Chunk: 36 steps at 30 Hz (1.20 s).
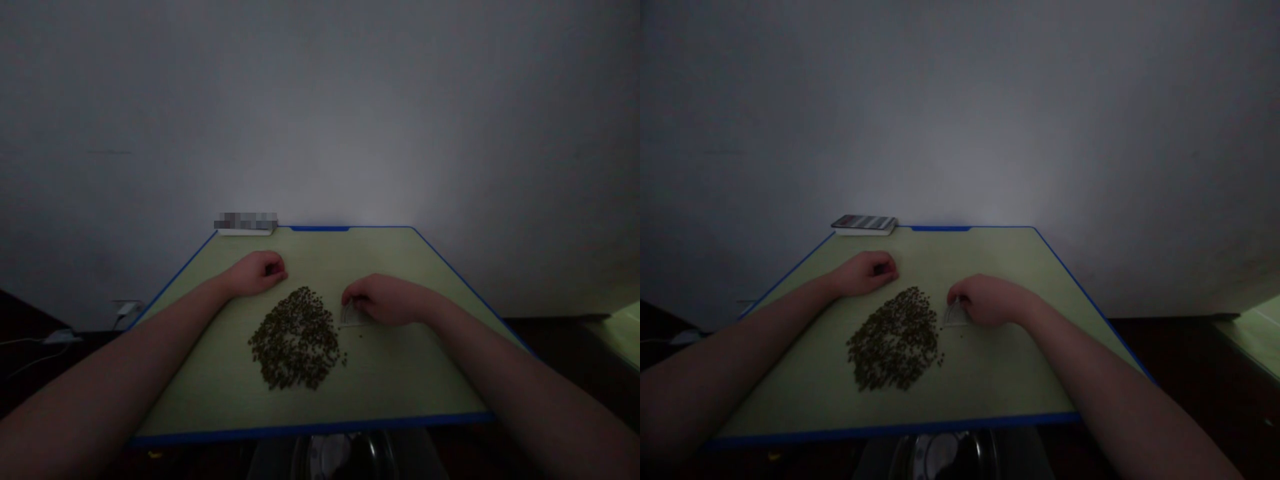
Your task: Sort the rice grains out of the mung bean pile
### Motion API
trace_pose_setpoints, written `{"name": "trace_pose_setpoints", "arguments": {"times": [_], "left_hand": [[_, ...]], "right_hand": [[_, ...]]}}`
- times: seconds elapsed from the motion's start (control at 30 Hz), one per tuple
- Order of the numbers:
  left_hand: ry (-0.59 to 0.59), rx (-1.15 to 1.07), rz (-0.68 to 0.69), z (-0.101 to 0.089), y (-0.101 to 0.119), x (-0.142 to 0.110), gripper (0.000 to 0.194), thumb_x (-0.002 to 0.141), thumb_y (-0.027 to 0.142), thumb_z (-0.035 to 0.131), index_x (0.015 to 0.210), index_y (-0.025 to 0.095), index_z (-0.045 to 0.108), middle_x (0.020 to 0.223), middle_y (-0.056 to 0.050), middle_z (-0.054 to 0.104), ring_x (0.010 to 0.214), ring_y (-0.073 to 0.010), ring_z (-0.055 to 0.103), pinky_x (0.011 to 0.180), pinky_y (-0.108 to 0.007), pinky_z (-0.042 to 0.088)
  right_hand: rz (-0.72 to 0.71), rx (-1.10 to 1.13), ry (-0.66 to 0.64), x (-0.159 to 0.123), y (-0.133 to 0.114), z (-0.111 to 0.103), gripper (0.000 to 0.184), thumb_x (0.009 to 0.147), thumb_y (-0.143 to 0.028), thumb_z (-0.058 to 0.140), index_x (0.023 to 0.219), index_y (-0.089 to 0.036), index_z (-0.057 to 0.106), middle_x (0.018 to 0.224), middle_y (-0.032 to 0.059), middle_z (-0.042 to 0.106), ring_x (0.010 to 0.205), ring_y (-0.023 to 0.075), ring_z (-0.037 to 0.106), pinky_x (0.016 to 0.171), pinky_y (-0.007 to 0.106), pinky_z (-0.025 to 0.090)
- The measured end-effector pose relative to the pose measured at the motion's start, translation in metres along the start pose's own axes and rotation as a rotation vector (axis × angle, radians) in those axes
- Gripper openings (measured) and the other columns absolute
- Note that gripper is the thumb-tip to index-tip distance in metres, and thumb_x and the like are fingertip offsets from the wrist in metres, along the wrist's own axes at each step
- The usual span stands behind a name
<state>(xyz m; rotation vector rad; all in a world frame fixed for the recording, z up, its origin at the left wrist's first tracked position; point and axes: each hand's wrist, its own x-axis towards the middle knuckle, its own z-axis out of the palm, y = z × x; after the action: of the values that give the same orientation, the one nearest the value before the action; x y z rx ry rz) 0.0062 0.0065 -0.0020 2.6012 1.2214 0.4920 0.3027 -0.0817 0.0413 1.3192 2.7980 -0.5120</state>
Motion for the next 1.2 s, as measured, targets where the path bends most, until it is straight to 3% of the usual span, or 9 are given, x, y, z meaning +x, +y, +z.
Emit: {"name": "trace_pose_setpoints", "arguments": {"times": [0.5,0.73,1.2], "left_hand": [[-0.007,-0.003,0.011,-0.001,0.001,0.0,0.027,0.08,0.041,0.052,0.073,0.016,0.058,0.063,0.001,0.052,0.058,-0.0108,0.046,0.055,-0.024,0.034],[-0.007,-0.013,0.006,0.0,-0.001,0.0,0.026,0.079,0.041,0.053,0.073,0.016,0.058,0.062,0.001,0.053,0.057,-0.0106,0.046,0.055,-0.024,0.035],[-0.002,-0.019,0.0,-0.001,0.001,0.001,0.027,0.079,0.042,0.053,0.072,0.016,0.058,0.06,0.001,0.052,0.056,-0.0104,0.045,0.054,-0.023,0.034]], "right_hand": [[0.06,-0.13,-0.059,-0.021,-0.007,-0.009,0.032,0.073,-0.015,0.05,0.097,-0.022,0.071,0.085,0.0055,0.072,0.07,0.0185,0.061,0.06,0.028,0.04],[0.036,-0.087,0.063,-0.01,-0.008,0.001,0.034,0.08,-0.014,0.045,0.105,-0.02,0.068,0.096,0.0084,0.072,0.083,0.0206,0.064,0.07,0.029,0.042],[-0.019,-0.052,0.012,-0.012,-0.017,0.002,0.034,0.082,-0.016,0.048,0.108,-0.021,0.068,0.103,0.0085,0.072,0.09,0.0229,0.064,0.076,0.031,0.044]]}}
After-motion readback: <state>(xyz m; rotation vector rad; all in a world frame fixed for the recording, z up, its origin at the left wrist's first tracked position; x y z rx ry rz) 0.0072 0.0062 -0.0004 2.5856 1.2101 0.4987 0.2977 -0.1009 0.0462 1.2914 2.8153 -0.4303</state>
